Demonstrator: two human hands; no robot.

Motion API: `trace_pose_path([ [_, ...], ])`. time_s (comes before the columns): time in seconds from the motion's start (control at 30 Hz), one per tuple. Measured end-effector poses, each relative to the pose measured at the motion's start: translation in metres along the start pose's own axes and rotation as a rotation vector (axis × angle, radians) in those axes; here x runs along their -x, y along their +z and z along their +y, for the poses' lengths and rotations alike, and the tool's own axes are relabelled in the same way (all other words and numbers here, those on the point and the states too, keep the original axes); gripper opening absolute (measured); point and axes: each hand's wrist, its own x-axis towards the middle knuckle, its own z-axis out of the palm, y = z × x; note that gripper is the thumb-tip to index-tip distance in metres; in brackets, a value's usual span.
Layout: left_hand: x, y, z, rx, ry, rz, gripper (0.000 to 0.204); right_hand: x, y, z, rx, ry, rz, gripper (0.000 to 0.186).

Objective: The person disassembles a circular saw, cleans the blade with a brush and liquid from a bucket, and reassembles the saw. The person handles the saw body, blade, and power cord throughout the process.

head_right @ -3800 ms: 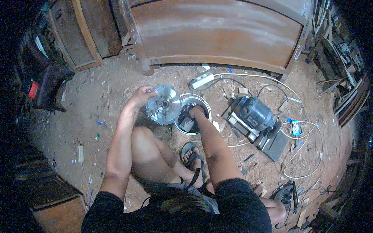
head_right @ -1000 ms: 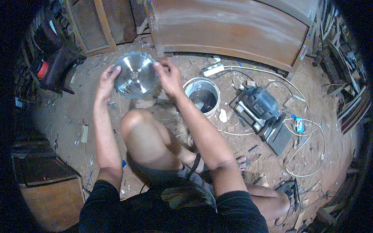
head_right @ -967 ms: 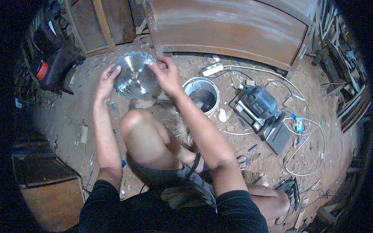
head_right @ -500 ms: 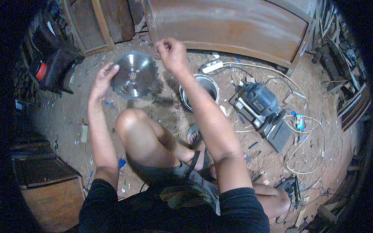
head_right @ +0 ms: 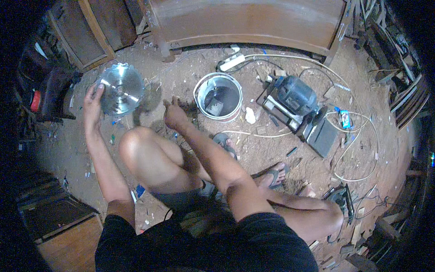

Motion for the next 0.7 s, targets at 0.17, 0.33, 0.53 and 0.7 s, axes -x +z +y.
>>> trace_pose_path([
  [0.17,-0.003,0.004,-0.021,-0.049,0.013,0.043,0.038,-0.016,-0.074,-0.048,-0.288,-0.101,-0.203,0.031],
  [0.33,-0.010,0.036,0.013,0.242,-0.039,0.015,0.032,-0.011,-0.066,0.004,-0.441,-0.101,-0.277,0.032],
  [0.53,-0.004,0.046,0.015,0.202,-0.065,0.085,0.026,0.025,-0.021,0.022,-0.077,0.007,-0.035,0.031],
  [0.7,0.003,0.050,0.010,0.207,-0.168,0.053,0.023,0.013,-0.096,-0.074,-0.185,-0.389,0.612,0.039],
])
